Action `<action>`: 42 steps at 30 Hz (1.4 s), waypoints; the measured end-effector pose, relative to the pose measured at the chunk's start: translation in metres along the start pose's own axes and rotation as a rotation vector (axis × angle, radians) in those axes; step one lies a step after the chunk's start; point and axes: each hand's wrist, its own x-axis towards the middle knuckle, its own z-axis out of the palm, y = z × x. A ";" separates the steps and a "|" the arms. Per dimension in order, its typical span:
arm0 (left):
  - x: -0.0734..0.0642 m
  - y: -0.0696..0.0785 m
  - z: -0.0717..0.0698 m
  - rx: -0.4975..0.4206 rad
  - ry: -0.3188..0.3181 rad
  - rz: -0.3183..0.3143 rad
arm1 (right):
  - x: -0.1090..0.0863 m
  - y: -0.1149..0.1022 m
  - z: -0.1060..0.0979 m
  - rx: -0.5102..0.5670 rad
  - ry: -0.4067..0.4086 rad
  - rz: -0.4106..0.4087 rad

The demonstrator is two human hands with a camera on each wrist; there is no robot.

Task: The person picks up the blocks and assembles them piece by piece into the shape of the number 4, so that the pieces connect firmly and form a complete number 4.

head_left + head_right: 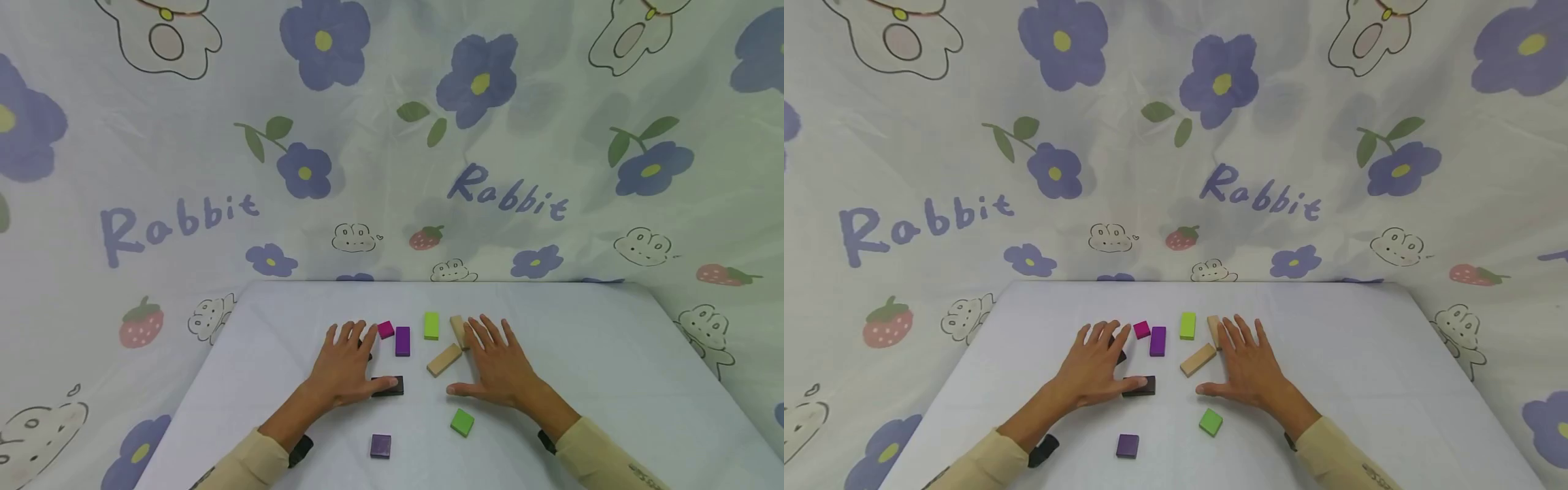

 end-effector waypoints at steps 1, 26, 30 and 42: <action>0.000 0.001 0.000 0.004 0.009 -0.002 | 0.000 -0.001 0.000 0.001 -0.003 0.005; -0.001 0.019 0.000 -0.046 -0.028 -0.139 | 0.017 -0.020 0.001 -0.027 -0.073 0.057; -0.001 0.020 0.000 -0.052 -0.056 -0.146 | 0.019 -0.021 0.002 -0.019 -0.071 0.062; 0.002 0.025 0.004 -0.090 -0.054 -0.133 | 0.023 -0.024 0.003 -0.001 -0.038 0.049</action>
